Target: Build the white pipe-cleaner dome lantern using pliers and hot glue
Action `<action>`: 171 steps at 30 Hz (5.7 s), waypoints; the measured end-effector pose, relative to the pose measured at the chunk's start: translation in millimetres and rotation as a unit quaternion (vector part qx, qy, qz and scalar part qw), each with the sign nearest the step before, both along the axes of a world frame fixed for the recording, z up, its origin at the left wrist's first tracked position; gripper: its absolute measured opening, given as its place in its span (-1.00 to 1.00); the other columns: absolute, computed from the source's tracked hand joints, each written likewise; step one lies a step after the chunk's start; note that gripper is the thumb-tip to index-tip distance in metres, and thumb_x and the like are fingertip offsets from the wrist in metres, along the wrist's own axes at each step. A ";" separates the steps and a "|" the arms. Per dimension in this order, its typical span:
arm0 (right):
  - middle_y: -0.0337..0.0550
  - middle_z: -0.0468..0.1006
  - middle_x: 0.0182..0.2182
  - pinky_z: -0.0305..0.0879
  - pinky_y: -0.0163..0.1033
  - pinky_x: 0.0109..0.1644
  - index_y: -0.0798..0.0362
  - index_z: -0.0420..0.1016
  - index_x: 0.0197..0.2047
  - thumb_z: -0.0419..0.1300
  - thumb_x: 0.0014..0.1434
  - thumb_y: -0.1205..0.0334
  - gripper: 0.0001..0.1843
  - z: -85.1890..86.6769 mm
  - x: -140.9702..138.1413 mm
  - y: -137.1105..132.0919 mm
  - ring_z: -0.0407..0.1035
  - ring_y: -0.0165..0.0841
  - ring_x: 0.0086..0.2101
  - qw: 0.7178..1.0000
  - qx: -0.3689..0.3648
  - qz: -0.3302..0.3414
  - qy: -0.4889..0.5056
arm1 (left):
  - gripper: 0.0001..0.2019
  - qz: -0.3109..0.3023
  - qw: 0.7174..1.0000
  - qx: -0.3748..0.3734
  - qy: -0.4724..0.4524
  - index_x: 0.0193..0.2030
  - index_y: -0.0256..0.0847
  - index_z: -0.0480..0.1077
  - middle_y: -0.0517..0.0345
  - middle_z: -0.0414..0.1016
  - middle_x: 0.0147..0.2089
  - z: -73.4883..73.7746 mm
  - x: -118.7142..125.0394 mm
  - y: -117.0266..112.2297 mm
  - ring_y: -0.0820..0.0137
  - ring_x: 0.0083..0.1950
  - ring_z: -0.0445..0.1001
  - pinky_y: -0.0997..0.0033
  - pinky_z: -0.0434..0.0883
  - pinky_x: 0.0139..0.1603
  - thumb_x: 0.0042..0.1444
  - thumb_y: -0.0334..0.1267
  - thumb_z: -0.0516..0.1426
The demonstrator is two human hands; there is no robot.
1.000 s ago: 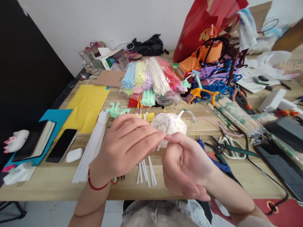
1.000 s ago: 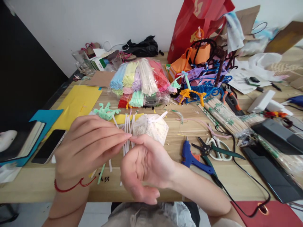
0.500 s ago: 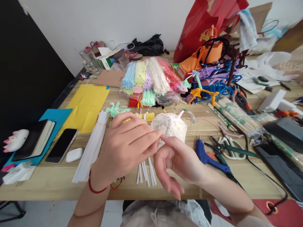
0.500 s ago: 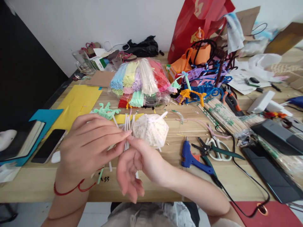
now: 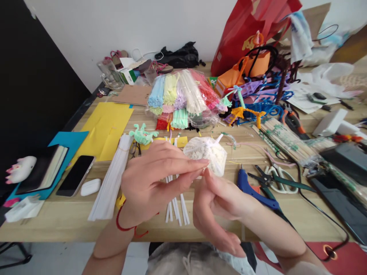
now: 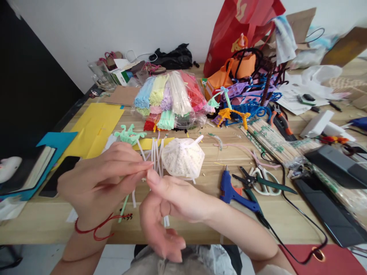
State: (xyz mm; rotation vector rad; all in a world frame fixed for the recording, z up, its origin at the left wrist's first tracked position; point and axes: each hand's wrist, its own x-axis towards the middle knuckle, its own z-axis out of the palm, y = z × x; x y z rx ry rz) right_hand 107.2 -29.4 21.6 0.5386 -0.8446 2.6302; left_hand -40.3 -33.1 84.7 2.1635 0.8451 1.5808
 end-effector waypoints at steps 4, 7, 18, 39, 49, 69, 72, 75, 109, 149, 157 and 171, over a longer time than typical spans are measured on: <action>-0.12 0.43 -0.73 0.26 -0.48 -0.73 0.26 0.50 -0.51 -0.36 0.39 -0.27 -0.07 2.1 0.2 2.6 0.28 -0.50 -0.79 0.999 0.011 0.003 0.036 | -0.70 -0.027 0.999 -0.003 -0.023 -0.01 -0.08 0.57 0.20 0.65 -0.27 0.9 0.3 -0.7 0.44 -0.29 0.53 0.31 0.45 -0.20 0.18 -0.50 0.21; -0.12 0.42 -0.74 0.27 -0.47 -0.72 0.23 0.50 -0.54 -0.36 0.36 -0.32 -0.06 4.7 0.8 6.0 0.30 -0.48 -0.78 0.999 0.030 0.017 0.035 | -0.70 -0.024 1.000 0.006 -0.018 -0.01 -0.04 0.56 0.22 0.66 -0.26 0.0 0.5 0.4 0.44 -0.28 0.53 0.31 0.45 -0.20 0.19 -0.47 0.21; -0.23 0.33 -0.81 0.09 -0.45 -0.75 0.14 0.43 -0.63 -0.25 0.38 -0.29 -0.15 23.6 11.6 5.1 0.20 -0.53 -0.81 0.983 0.045 -0.098 -0.149 | -0.65 0.031 0.998 -0.009 0.052 0.04 0.03 0.52 0.29 0.65 -0.15 1.5 -12.7 4.4 0.43 -0.15 0.56 0.32 0.45 -0.07 0.26 -0.50 0.14; -0.16 0.70 -0.27 0.52 -0.20 -0.28 -0.04 0.66 -0.19 0.31 0.20 0.35 -0.86 48.1 71.1 47.3 0.58 -0.32 -0.37 0.403 0.306 -0.790 -0.347 | -0.63 0.328 0.731 -0.413 0.433 -0.47 -0.22 0.46 -0.13 0.55 -0.48 -69.5 -64.1 95.5 -0.04 -0.17 0.58 0.09 0.37 -0.08 0.21 0.00 0.09; -0.19 0.59 -0.43 0.41 -0.23 -0.41 0.01 0.33 0.25 -0.02 0.42 0.21 -0.62 58.4 78.6 40.2 0.44 -0.40 -0.55 0.431 0.416 -0.681 -0.420 | -0.76 0.239 0.806 -0.434 0.324 -0.70 -0.17 0.22 0.18 0.31 -0.69 -83.1 -72.2 103.9 0.37 -0.53 0.30 0.38 0.22 -0.37 -0.06 -0.30 0.11; -0.07 0.59 -0.30 0.36 -0.27 -0.25 0.13 0.53 0.01 -0.01 0.44 0.22 -0.69 56.2 52.1 18.9 0.48 -0.36 -0.34 0.364 0.773 -0.428 -0.294 | -0.95 0.064 0.935 -0.288 -0.194 -0.23 -0.10 0.50 0.26 0.48 -0.40 -13.9 -25.0 33.7 0.51 -0.40 0.39 0.54 0.37 -0.36 0.21 -0.22 0.22; -0.07 0.56 -0.27 0.34 -0.28 -0.24 0.10 0.50 0.11 0.02 0.41 0.06 -0.60 57.5 56.5 22.5 0.47 -0.35 -0.31 0.412 0.750 -0.390 -0.340 | -0.88 0.084 0.945 -0.262 -0.178 -0.17 -0.10 0.52 0.22 0.50 -0.37 -16.0 -24.1 35.9 0.49 -0.37 0.42 0.51 0.41 -0.29 0.26 -0.16 0.18; -0.07 0.53 -0.27 0.31 -0.29 -0.22 0.08 0.53 0.10 0.03 0.36 -0.08 -0.51 59.2 56.9 23.3 0.45 -0.35 -0.29 0.453 0.720 -0.378 -0.364 | -0.83 0.095 0.946 -0.244 -0.193 -0.20 -0.12 0.54 0.18 0.52 -0.31 -17.6 -23.1 39.2 0.47 -0.30 0.45 0.49 0.44 -0.20 0.28 -0.13 0.16; -0.36 0.37 -0.74 0.26 -0.29 -0.32 0.05 0.47 -0.12 -0.17 0.46 -0.03 -0.53 57.2 66.0 15.2 0.35 -0.40 -0.62 0.591 0.537 -0.263 -0.542 | -0.72 0.016 0.918 -0.316 -0.239 -0.32 -0.20 0.43 0.06 0.67 -0.15 -8.4 -30.3 35.1 0.49 -0.38 0.55 0.50 0.55 -0.28 -0.11 -0.37 0.42; -0.15 0.53 -0.19 0.27 -0.28 -0.02 0.00 0.46 -0.01 -0.05 0.46 0.09 -0.69 55.3 34.9 5.4 0.40 -0.38 -0.16 0.630 0.450 -0.466 -0.429 | -0.79 -0.092 0.904 -0.363 -0.204 -0.33 -0.19 0.38 0.22 0.66 -0.37 -4.7 1.2 14.4 0.49 -0.38 0.61 0.61 0.53 -0.38 0.04 -0.46 0.34; -0.22 0.54 -0.39 0.30 -0.31 -0.19 0.04 0.59 -0.24 0.13 0.35 0.06 -0.71 47.4 28.2 9.2 0.39 -0.40 -0.32 0.661 0.343 -0.541 -0.390 | -0.82 0.016 0.981 -0.081 -0.173 -0.25 -0.14 0.47 0.20 0.62 -0.20 -20.0 13.4 15.6 0.41 -0.14 0.60 0.37 0.54 -0.05 0.08 -0.49 0.30; -0.24 0.49 -0.44 0.26 -0.31 -0.20 0.05 0.49 -0.39 0.12 0.36 0.08 -0.67 54.6 28.7 5.5 0.35 -0.42 -0.36 0.660 0.332 -0.555 -0.381 | -0.83 0.135 0.991 -0.006 -0.005 -0.16 0.07 0.56 0.27 0.65 -0.19 -21.7 9.1 11.5 0.32 -0.14 0.54 0.20 0.45 -0.02 0.16 -0.33 0.27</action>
